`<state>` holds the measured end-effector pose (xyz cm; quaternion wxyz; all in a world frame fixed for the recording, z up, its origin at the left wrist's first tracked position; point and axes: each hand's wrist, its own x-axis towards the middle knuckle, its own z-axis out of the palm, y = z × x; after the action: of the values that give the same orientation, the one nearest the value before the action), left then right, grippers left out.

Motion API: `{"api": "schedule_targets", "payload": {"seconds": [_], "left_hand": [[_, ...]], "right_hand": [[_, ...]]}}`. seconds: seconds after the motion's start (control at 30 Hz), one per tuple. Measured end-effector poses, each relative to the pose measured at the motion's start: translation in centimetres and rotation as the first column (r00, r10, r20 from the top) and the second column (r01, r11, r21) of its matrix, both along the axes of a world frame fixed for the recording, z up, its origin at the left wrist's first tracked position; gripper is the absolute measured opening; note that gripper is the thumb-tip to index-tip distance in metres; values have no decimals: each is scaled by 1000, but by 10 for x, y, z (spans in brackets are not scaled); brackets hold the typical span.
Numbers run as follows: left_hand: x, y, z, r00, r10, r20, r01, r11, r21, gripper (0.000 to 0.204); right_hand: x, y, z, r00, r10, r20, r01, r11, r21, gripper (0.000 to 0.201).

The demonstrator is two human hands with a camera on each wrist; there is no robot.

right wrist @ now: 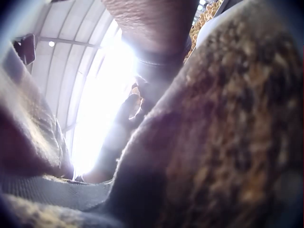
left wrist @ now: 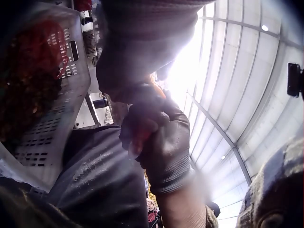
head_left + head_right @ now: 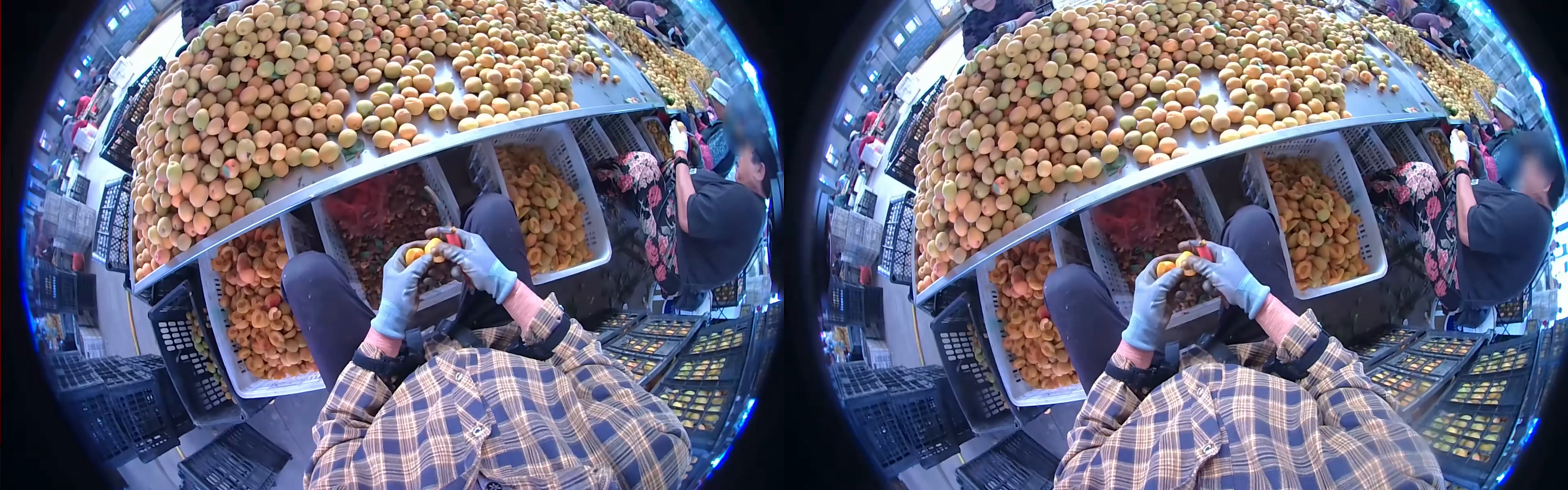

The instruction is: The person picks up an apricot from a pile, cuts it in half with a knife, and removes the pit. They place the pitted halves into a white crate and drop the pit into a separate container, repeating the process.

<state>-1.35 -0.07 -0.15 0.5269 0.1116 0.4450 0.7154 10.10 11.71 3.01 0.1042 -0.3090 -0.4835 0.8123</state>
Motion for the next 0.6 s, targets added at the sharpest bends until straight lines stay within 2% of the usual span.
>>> {"api": "schedule_targets", "payload": {"seconds": [0.03, 0.07, 0.1, 0.2, 0.27, 0.3, 0.4, 0.43, 0.47, 0.5, 0.57, 0.6], "left_hand": [[0, 1, -3, 974, 27, -223, -38, 998, -48, 25], [2, 2, -6, 974, 18, -227, -29, 998, -47, 25], [4, 3, 1, 940, 29, -339, -57, 996, -73, 24], [11, 3, 0, 767, 3, -642, -114, 985, -131, 22], [13, 3, 2, 652, 3, -759, -140, 983, -116, 25], [14, 2, 6, 630, 5, -777, -136, 985, -104, 28], [17, 1, 15, 479, -7, -878, -91, 994, -57, 38], [16, 0, 16, 458, -95, -884, -57, 989, -135, 44], [16, 1, 15, 431, -78, -899, -59, 992, -115, 47], [16, 0, 14, 418, -132, -899, -34, 986, -161, 48], [15, -1, 11, 399, -187, -898, -10, 978, -209, 50], [16, -1, 12, 377, -214, -901, -15, 971, -237, 50]], "right_hand": [[1, 0, -1, 997, 17, 74, -21, 998, 58, 30], [2, 0, -1, 989, 29, 148, -46, 993, 112, 30], [4, -1, 3, 985, 31, 172, -47, 995, 92, 27], [4, -3, 1, 975, 47, 219, -70, 993, 98, 24], [4, -3, -3, 979, 17, 203, -44, 991, 130, 21], [4, -4, -6, 977, 4, 213, -39, 987, 159, 19], [1, -5, -12, 979, -14, 202, -40, 965, 258, 15], [0, -5, -17, 980, -4, 200, -52, 961, 273, 13], [-1, -4, -25, 980, 6, 201, -65, 955, 289, 12], [-1, -5, -30, 981, 2, 192, -59, 955, 290, 12], [-1, -6, -40, 977, 34, 210, -124, 893, 432, 11], [-3, -6, -38, 978, 34, 206, -121, 895, 429, 11]]}}
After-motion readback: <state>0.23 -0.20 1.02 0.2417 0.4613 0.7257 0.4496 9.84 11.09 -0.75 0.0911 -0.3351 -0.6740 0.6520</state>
